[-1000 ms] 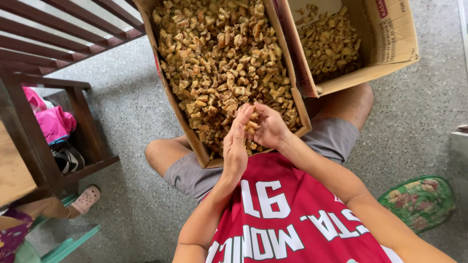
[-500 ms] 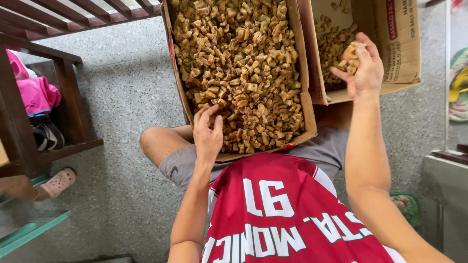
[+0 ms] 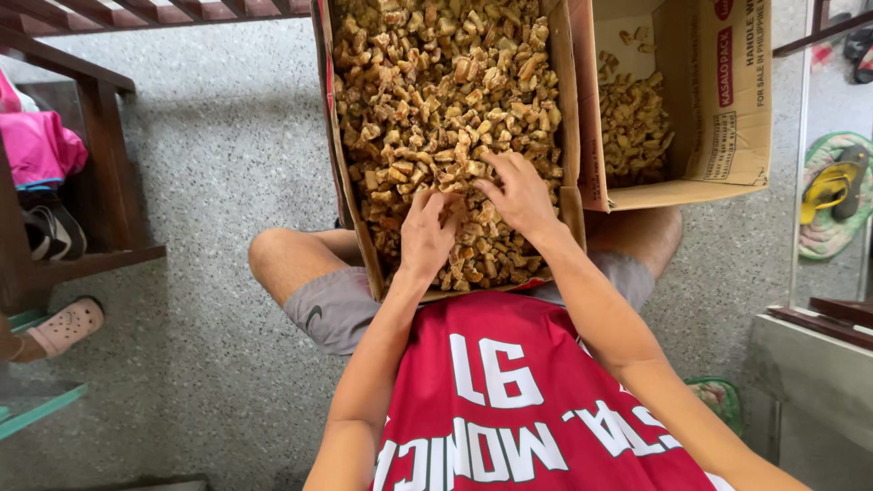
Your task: The person sits on the floor and repeatedly picks up walnut pieces from a large cardboard box, breaks them apart by hand, and transfers the pieces into a second cardboard box. The hands handle the nuts one at a time or in small handfuls throughout the clip.
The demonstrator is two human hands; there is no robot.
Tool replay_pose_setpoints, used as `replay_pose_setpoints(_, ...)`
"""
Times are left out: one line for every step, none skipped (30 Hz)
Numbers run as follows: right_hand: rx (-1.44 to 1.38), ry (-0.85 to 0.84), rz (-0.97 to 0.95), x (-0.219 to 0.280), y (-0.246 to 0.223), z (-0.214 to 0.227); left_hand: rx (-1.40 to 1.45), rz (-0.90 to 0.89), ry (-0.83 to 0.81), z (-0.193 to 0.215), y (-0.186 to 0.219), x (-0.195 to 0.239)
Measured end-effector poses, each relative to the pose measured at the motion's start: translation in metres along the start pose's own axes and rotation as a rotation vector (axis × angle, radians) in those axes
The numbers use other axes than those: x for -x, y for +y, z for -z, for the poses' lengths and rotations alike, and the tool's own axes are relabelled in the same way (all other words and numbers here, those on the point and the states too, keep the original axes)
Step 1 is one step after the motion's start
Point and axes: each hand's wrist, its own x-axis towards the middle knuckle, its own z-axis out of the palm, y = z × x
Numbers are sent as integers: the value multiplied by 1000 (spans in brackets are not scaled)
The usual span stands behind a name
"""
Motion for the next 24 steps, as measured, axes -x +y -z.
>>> replay_pose_setpoints(-18, -1, -32, 0, -2, -5, 48, 26, -21, 2, -2, 4)
replay_pose_setpoints(-38, -3, -61, -1, -2, -8, 93, 96, -29, 5, -6, 6)
replay_pose_setpoints(-186, 7, -132, 1, 0, -9, 139, 165, -36, 8, -9, 9)
replay_pose_setpoints(-332, 11, -201, 4, 2, -9, 186, 238, -42, 10, -13, 13)
replay_pose_setpoints(-479, 14, -270, 6, 5, -8, 321, 279, -39, 13, -19, 15)
replay_pose_setpoints(-685, -10, -353, 9, 8, -5, 460, 319, -42, 14, -24, 16)
replay_pose_setpoints(-891, -34, -435, 11, 11, -2, 599, 359, -45, 15, -29, 18)
replay_pose_setpoints(-1096, -50, -516, 12, 13, 2, 708, 406, -44, 15, -34, 18)
replay_pose_setpoints(-1211, -50, -540, 14, 13, 5, 816, 455, -43, 15, -38, 18)
replay_pose_setpoints(-1324, -57, -557, 13, 12, 10, 927, 501, -34, 13, -42, 17)
replay_pose_setpoints(-1437, -64, -573, 11, 8, 16, 987, 506, -43, 11, -43, 18)
replay_pose_setpoints(-1433, -83, -573, 5, 3, 22, 1045, 510, -41, 9, -44, 19)
replay_pose_setpoints(-1429, -103, -573, -2, -4, 29, 1105, 513, -40, 7, -46, 17)
replay_pose_setpoints(-1428, -124, -577, -9, -12, 34, 1078, 494, -44, 5, -47, 15)
replay_pose_setpoints(-1342, -122, -534, -19, -20, 40, 1052, 474, -47, 2, -48, 13)
replay_pose_setpoints(-1255, -117, -496, -30, -26, 46, 1027, 459, -55, -2, -48, 11)
replay_pose_setpoints(-1169, -111, -458, -43, -33, 53, 997, 439, -57, -6, -50, 8)
replay_pose_setpoints(-1123, -68, -431, -58, -39, 59, 968, 418, -63, -10, -51, 3)
replay_pose_setpoints(-1077, -26, -404, -75, -45, 66, 940, 398, -69, -11, -53, -2)
replay_pose_setpoints(-1027, 13, -377, -92, -49, 73, 941, 426, -71, -13, -55, -5)
replay_pose_setpoints(-984, 58, -355, -109, -55, 79, 943, 455, -73, -13, -58, -9)
replay_pose_setpoints(-939, 102, -331, -128, -60, 86, 945, 482, -75, -13, -60, -13)
replay_pose_setpoints(-858, 152, -236, -148, -65, 91, 979, 493, -77, -12, -62, -16)
replay_pose_setpoints(-778, 196, -140, -171, -71, 96, 1013, 505, -76, -11, -65, -17)
